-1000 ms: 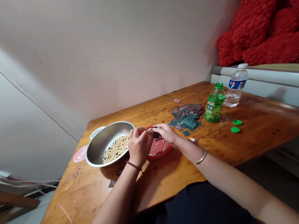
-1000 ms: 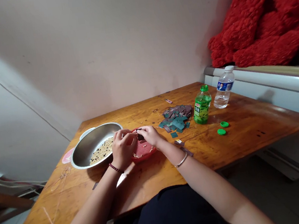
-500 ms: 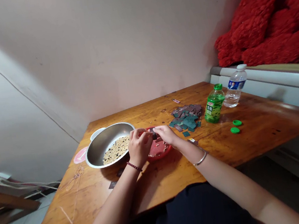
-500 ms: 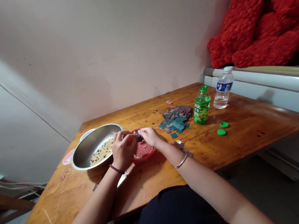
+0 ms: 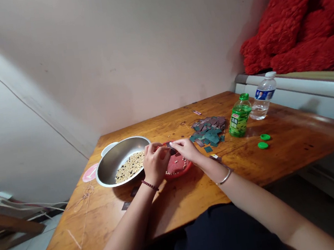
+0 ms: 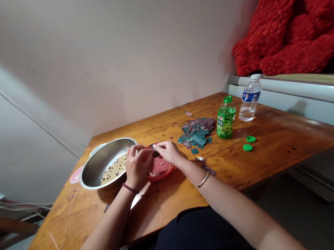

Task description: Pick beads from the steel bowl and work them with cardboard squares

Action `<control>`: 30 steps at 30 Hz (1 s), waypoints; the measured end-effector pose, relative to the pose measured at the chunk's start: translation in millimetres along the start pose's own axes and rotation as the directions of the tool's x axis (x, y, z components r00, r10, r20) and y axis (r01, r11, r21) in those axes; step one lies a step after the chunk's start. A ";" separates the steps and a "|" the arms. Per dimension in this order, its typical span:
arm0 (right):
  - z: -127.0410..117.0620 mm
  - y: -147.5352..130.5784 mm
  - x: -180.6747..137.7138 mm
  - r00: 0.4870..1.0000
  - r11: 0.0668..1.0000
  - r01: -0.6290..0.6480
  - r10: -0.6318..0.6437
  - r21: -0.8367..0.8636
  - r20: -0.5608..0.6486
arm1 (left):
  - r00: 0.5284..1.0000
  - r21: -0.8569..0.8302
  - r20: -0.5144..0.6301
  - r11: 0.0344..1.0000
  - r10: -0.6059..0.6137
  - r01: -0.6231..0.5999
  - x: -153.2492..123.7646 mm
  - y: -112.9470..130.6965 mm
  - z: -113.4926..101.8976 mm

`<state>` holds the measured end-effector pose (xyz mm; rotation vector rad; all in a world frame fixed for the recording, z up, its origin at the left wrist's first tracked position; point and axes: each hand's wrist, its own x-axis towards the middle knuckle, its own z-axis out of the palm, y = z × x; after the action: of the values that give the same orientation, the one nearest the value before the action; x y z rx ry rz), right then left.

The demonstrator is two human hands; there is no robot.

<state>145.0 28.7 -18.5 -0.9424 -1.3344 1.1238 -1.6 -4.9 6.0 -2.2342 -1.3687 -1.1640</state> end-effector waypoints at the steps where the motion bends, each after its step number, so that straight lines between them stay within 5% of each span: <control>1: 0.0 0.0 -0.1 1.000 1.000 0.001 -0.001 -0.003 -0.001 | 1.000 0.004 0.000 1.000 0.005 -0.005 -0.1 -0.3 0.2; 12: -1.4 1.7 0.3 0.999 0.994 0.037 -0.040 -0.100 -0.022 | 0.997 0.071 0.021 0.994 0.077 -0.078 -0.5 0.4 -0.7; 30: -0.3 3.8 3.3 0.999 0.984 0.050 -0.050 -0.171 0.002 | 0.999 0.035 0.026 0.999 0.028 -0.029 1.8 -2.6 -0.9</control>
<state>144.7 32.8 -21.3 -1.0286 -1.4621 0.9809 -3.8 -2.9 7.5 -2.2436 -1.3519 -1.0967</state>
